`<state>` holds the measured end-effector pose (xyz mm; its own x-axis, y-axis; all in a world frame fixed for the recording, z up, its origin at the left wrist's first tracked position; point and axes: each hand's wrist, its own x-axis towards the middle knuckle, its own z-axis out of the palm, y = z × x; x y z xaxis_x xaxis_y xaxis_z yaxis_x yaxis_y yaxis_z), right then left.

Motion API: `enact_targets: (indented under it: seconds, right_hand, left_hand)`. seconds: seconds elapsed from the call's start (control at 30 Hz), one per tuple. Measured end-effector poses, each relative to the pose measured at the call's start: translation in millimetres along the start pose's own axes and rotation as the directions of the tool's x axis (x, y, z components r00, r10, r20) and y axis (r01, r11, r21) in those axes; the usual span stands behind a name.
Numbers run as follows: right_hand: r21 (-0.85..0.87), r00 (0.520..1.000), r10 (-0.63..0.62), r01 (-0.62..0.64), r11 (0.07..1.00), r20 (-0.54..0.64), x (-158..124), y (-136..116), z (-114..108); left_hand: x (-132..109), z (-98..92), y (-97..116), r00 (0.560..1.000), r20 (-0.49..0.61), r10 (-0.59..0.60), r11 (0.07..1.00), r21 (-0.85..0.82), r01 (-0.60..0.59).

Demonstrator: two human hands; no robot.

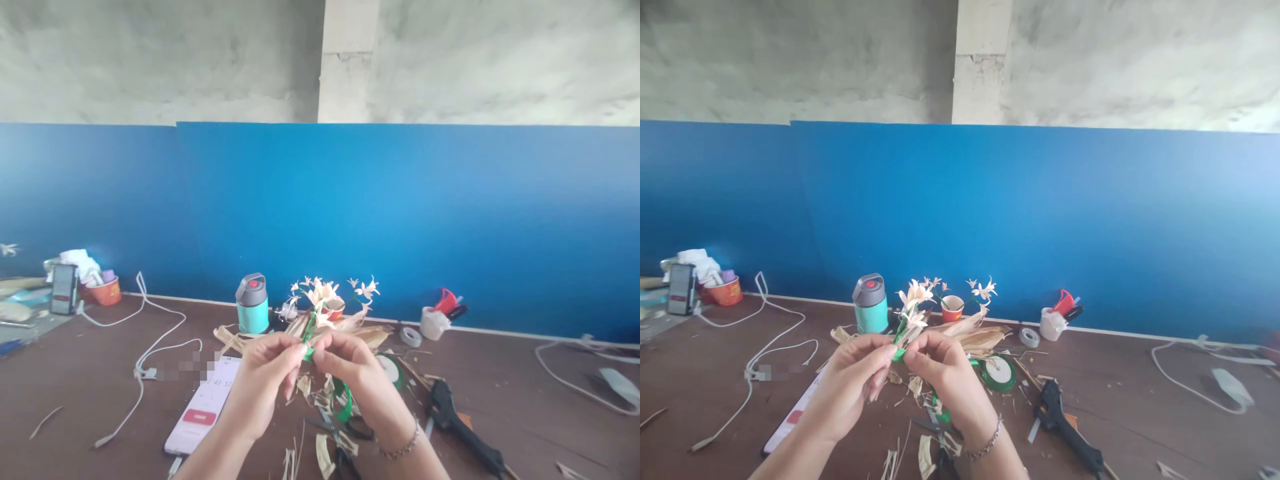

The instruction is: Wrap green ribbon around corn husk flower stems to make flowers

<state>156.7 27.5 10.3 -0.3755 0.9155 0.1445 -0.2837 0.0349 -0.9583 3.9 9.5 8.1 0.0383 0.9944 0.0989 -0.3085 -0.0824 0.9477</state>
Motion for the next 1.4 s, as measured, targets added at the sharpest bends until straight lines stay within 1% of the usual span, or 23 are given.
enact_targets:
  seconds: [0.1, 0.17, 0.27, 0.33, 0.43, 0.5, 0.53, 0.57, 0.63, 0.67, 0.7, 0.73, 0.77, 0.83, 0.87, 0.9, 0.93, 0.97, 1.07, 1.17, 1.23, 1.33, 1.4]
  right_hand:
    - [0.071, 1.0, -0.017, 0.017, 0.997, 0.001, -1.3, 1.7, -2.9]
    - [0.103, 0.999, -0.038, 0.036, 0.994, 0.017, -1.6, 3.8, -3.5]
    - [0.131, 0.992, -0.12, 0.114, 0.985, 0.041, -0.8, 6.3, -1.7]
    - [0.163, 0.987, -0.163, 0.159, 0.974, 0.013, 0.4, 6.8, 0.6]
    - [0.168, 0.986, -0.156, 0.165, 0.972, -0.066, 2.1, 6.6, 4.2]
    - [0.158, 0.983, -0.129, 0.149, 0.976, -0.132, 2.6, 7.0, 7.0]
    - [0.152, 0.979, -0.115, 0.141, 0.978, -0.169, 2.7, 7.6, 8.7]
    - [0.142, 0.973, -0.103, 0.133, 0.981, -0.204, 2.7, 8.3, 10.6]
    - [0.105, 0.959, -0.1, 0.132, 0.986, -0.265, 2.8, 9.8, 14.7]
    - [0.081, 0.95, -0.108, 0.137, 0.987, -0.291, 2.9, 10.5, 16.6]
    - [0.058, 0.942, -0.12, 0.145, 0.988, -0.312, 3.1, 11.0, 18.1]
    - [0.043, 0.936, -0.129, 0.151, 0.988, -0.328, 3.4, 11.3, 19.0]
    - [0.042, 0.934, -0.129, 0.152, 0.988, -0.334, 3.6, 11.3, 18.9]
    - [0.078, 0.95, -0.105, 0.133, 0.988, -0.294, 3.8, 10.2, 16.0]
    - [0.111, 0.967, -0.086, 0.115, 0.987, -0.24, 3.7, 9.2, 13.2]
    - [0.144, 0.983, -0.068, 0.093, 0.985, -0.168, 3.4, 7.9, 9.9]
    - [0.17, 0.995, -0.055, 0.069, 0.983, -0.088, 3.1, 6.7, 6.3]
    - [0.184, 0.999, -0.046, 0.048, 0.982, -0.011, 2.6, 5.6, 2.8]
    - [0.201, 0.988, -0.06, 0.03, 0.979, 0.146, 1.9, 4.9, -4.6]
    - [0.24, 0.977, -0.127, 0.084, 0.967, 0.169, 2.4, 7.8, -5.9]
    - [0.242, 0.979, -0.154, 0.12, 0.963, 0.13, 3.0, 9.4, -4.4]
    - [0.197, 0.987, -0.155, 0.143, 0.97, 0.044, 3.8, 9.3, -0.9]
    - [0.163, 0.989, -0.144, 0.145, 0.976, -0.018, 4.5, 8.3, 1.6]
  left_hand:
    - [1.5, -0.7, 5.9, 0.971, 0.07, -0.228, 0.961, -0.146, 0.236]
    - [1.8, -0.5, 6.1, 0.941, 0.123, -0.316, 0.925, -0.181, 0.334]
    - [1.5, 0.8, 3.5, 0.918, 0.185, -0.351, 0.912, -0.155, 0.38]
    - [0.8, 1.9, 2.8, 0.927, 0.192, -0.322, 0.935, -0.088, 0.343]
    - [-1.3, 3.2, 3.6, 0.972, 0.156, -0.178, 0.976, 0.153, 0.154]
    - [-3.4, 3.5, 2.6, 0.993, 0.119, -0.008, 0.929, 0.368, -0.037]
    - [-4.5, 3.3, 1.0, 0.988, 0.108, 0.11, 0.869, 0.473, -0.148]
    - [-5.3, 2.9, -1.5, 0.964, 0.104, 0.245, 0.784, 0.564, -0.26]
    - [-6.2, 1.7, -7.9, 0.851, 0.148, 0.504, 0.547, 0.708, -0.447]
    - [-6.2, 1.1, -11.1, 0.783, 0.173, 0.597, 0.44, 0.746, -0.5]
    - [-5.9, 0.6, -13.4, 0.734, 0.206, 0.647, 0.363, 0.763, -0.534]
    - [-5.6, 0.2, -14.7, 0.71, 0.211, 0.672, 0.332, 0.771, -0.543]
    - [-5.3, 0.0, -14.5, 0.718, 0.208, 0.664, 0.348, 0.764, -0.543]
    - [-4.9, 0.1, -10.2, 0.819, 0.166, 0.549, 0.512, 0.708, -0.486]
    - [-4.8, 0.2, -6.6, 0.907, 0.144, 0.397, 0.651, 0.652, -0.388]
    - [-4.8, 0.4, -2.9, 0.967, 0.131, 0.217, 0.784, 0.566, -0.253]
    - [-4.7, 0.5, 0.7, 0.988, 0.145, 0.052, 0.862, 0.493, -0.117]
    - [-4.4, 0.7, 3.6, 0.987, 0.152, -0.054, 0.909, 0.417, -0.014]
    - [-2.9, 1.3, 7.4, 0.954, 0.186, -0.233, 0.964, 0.176, 0.201]
    - [-1.3, 1.4, 5.9, 0.926, 0.242, -0.291, 0.956, 0.043, 0.29]
    - [-1.2, 1.1, 4.6, 0.928, 0.251, -0.274, 0.962, 0.06, 0.268]
    - [-3.0, 0.9, 3.4, 0.965, 0.205, -0.165, 0.962, 0.247, 0.112]
    - [-4.5, 1.2, 1.5, 0.989, 0.149, 0.005, 0.902, 0.426, -0.069]
